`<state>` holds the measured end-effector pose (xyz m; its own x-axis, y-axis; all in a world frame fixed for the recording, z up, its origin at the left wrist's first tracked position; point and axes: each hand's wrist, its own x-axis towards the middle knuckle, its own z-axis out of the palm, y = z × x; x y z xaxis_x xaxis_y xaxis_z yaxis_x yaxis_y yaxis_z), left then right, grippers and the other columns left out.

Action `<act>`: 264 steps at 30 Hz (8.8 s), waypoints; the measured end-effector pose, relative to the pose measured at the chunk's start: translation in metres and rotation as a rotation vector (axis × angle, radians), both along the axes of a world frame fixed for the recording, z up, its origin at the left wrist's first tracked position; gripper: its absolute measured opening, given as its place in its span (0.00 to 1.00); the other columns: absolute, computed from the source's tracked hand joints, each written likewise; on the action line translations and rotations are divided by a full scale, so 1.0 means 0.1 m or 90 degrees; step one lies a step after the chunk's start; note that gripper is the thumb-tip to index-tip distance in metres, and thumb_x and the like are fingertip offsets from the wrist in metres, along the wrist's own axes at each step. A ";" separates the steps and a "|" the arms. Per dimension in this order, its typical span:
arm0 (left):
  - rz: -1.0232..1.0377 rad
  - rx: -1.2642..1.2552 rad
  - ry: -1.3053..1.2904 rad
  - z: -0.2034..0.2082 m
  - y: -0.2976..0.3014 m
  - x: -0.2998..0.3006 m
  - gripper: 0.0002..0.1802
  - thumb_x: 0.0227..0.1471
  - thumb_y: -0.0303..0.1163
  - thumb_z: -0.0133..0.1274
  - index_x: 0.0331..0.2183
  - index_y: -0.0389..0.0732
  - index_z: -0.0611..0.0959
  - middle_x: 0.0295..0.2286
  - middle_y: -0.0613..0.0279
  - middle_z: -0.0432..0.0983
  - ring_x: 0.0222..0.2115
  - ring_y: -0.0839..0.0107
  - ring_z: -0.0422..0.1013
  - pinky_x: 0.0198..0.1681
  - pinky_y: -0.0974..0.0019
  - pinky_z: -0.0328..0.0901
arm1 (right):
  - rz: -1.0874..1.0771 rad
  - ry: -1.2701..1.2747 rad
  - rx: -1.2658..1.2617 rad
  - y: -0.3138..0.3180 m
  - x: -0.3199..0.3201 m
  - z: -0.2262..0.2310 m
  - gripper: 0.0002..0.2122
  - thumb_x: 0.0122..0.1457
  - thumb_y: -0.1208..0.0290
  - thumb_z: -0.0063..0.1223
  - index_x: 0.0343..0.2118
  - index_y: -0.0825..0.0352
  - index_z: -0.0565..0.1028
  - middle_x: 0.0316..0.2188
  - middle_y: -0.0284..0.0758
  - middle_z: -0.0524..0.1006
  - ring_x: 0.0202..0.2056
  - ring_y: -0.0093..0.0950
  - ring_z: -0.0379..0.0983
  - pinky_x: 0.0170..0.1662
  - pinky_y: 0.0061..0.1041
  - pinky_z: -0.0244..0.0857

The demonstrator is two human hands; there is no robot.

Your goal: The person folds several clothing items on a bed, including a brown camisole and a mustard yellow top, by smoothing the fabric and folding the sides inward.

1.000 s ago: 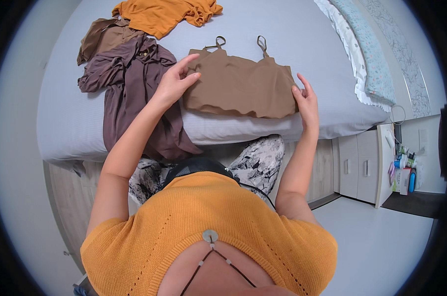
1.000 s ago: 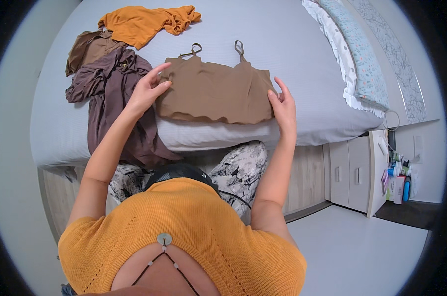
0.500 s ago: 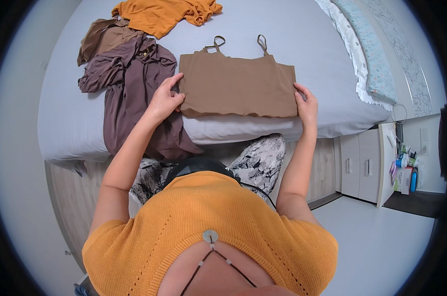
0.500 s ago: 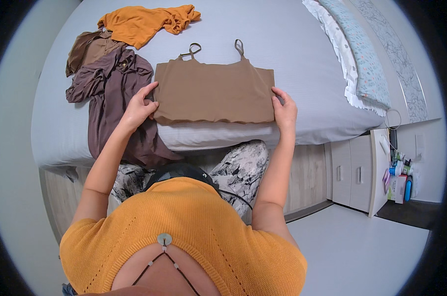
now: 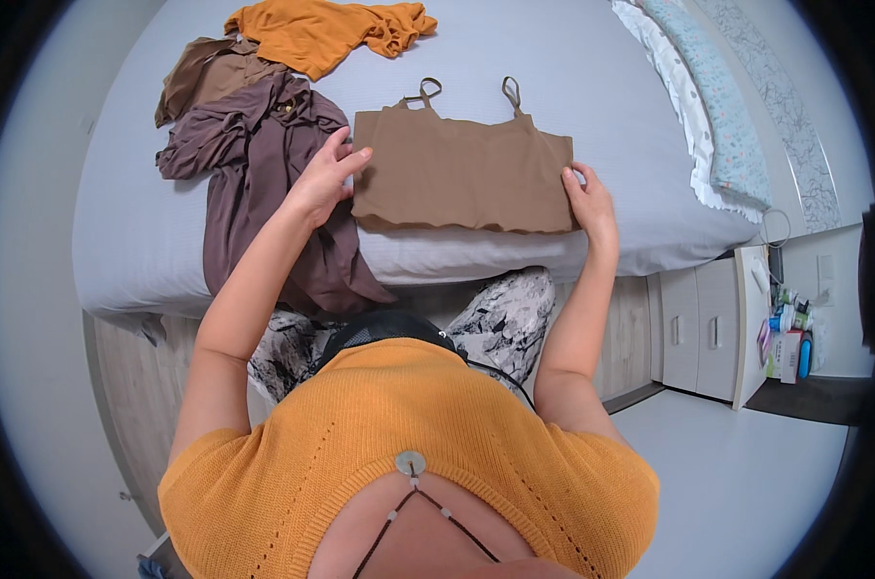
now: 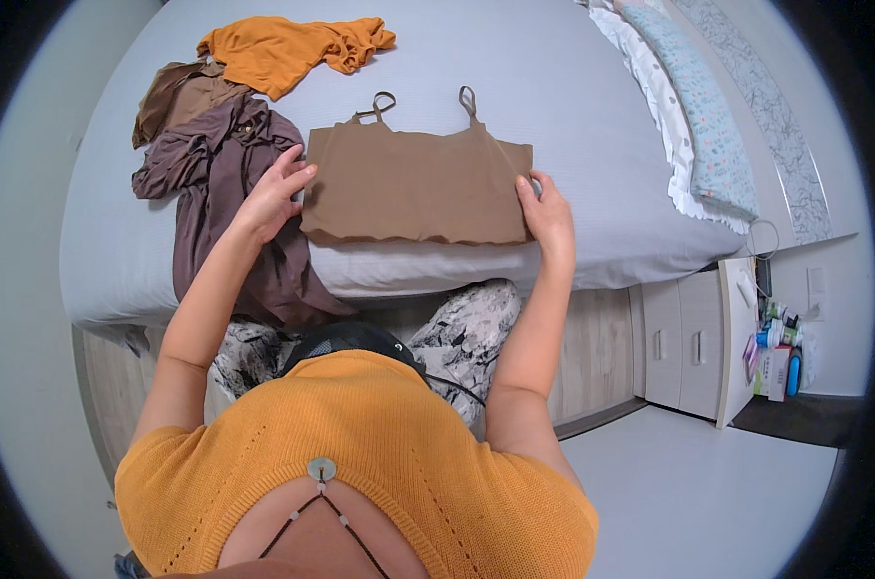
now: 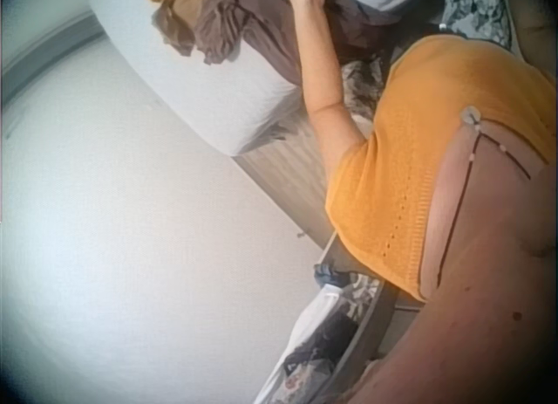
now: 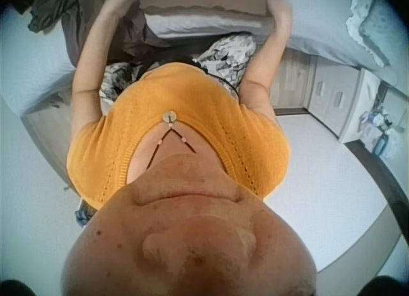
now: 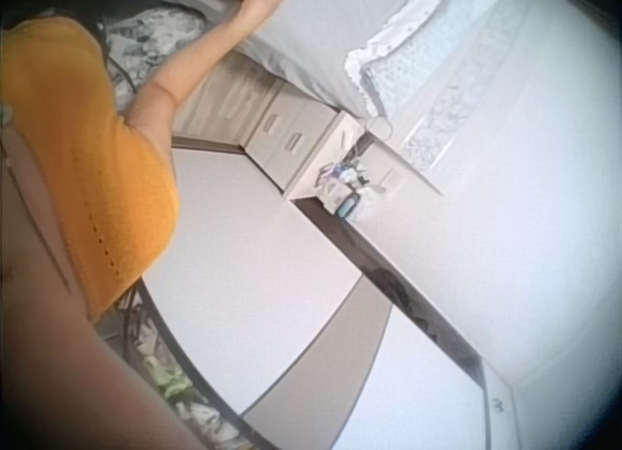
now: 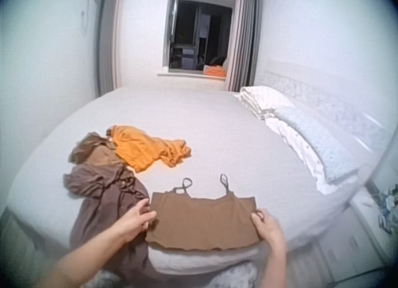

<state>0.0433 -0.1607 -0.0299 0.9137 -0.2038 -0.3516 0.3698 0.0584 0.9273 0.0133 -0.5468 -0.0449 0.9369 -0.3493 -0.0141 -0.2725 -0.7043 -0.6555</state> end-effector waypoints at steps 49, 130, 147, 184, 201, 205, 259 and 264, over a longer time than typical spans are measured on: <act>-0.224 0.643 -0.670 -0.21 0.03 -0.30 0.25 0.54 0.44 0.48 0.52 0.46 0.71 0.56 0.49 0.57 0.58 0.51 0.53 0.59 0.51 0.50 | 0.296 -0.225 0.280 1.51 -0.28 -0.06 0.10 0.60 0.71 0.46 0.41 0.67 0.76 0.39 0.36 0.77 0.39 0.27 0.74 0.45 0.26 0.65; 0.149 0.879 -0.439 -0.38 1.21 0.27 0.43 0.36 0.55 0.61 0.54 0.49 0.68 0.61 0.58 0.43 0.60 0.50 0.42 0.55 0.27 0.37 | -0.082 -0.546 0.452 1.35 0.95 0.46 0.12 0.58 0.80 0.42 0.45 0.72 0.67 0.43 0.38 0.70 0.43 0.27 0.68 0.48 0.25 0.63; 0.270 1.004 -0.678 0.45 2.01 0.60 0.13 0.37 0.19 0.48 0.30 0.45 0.76 0.34 0.62 0.71 0.39 0.57 0.67 0.37 0.55 0.66 | 0.050 -0.501 0.344 1.40 0.31 0.16 0.07 0.57 0.83 0.44 0.35 0.71 0.75 0.40 0.36 0.76 0.47 0.28 0.70 0.53 0.26 0.61; -0.005 -0.177 -0.472 1.41 1.12 0.91 0.09 0.58 0.39 0.47 0.37 0.45 0.75 0.34 0.72 0.74 0.35 0.80 0.69 0.44 0.70 0.61 | 0.209 -0.408 0.524 1.04 1.01 1.50 0.06 0.59 0.71 0.52 0.37 0.65 0.73 0.30 0.28 0.75 0.32 0.19 0.73 0.38 0.22 0.70; 0.141 0.010 -0.851 2.32 1.41 1.45 0.02 0.57 0.27 0.44 0.34 0.41 0.72 0.37 0.67 0.70 0.40 0.77 0.65 0.48 0.72 0.57 | 0.336 -0.892 0.435 1.85 1.86 2.35 0.03 0.62 0.75 0.45 0.36 0.67 0.70 0.30 0.27 0.70 0.31 0.15 0.63 0.34 0.14 0.58; 0.096 0.016 -0.977 2.14 1.11 0.96 0.04 0.55 0.31 0.48 0.34 0.44 0.72 0.50 0.55 0.66 0.52 0.65 0.60 0.59 0.58 0.48 | 0.295 -0.924 0.390 1.79 1.52 2.09 0.06 0.60 0.75 0.48 0.37 0.71 0.70 0.36 0.35 0.72 0.37 0.22 0.70 0.44 0.19 0.66; 0.024 -0.141 -0.602 0.71 1.14 -1.14 0.14 0.46 0.19 0.51 0.40 0.32 0.77 0.33 0.56 0.71 0.31 0.69 0.71 0.36 0.68 0.67 | 0.430 -0.321 0.986 0.48 -0.25 0.36 0.12 0.55 0.62 0.57 0.31 0.60 0.65 0.26 0.26 0.67 0.29 0.19 0.63 0.45 0.30 0.64; -0.276 0.038 -0.358 0.90 1.14 -1.32 0.11 0.44 0.22 0.57 0.34 0.31 0.82 0.26 0.58 0.77 0.26 0.75 0.72 0.30 0.74 0.66 | 0.389 -0.327 0.935 0.27 -0.32 0.17 0.15 0.58 0.58 0.53 0.27 0.61 0.62 0.14 0.25 0.60 0.15 0.14 0.54 0.15 0.12 0.49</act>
<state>-0.0883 -0.0466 0.0604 0.8015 -0.5844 0.1269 -0.1870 -0.0433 0.9814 -0.0187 -0.5203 -0.0277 0.9318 0.0749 0.3552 0.2307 0.6332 -0.7388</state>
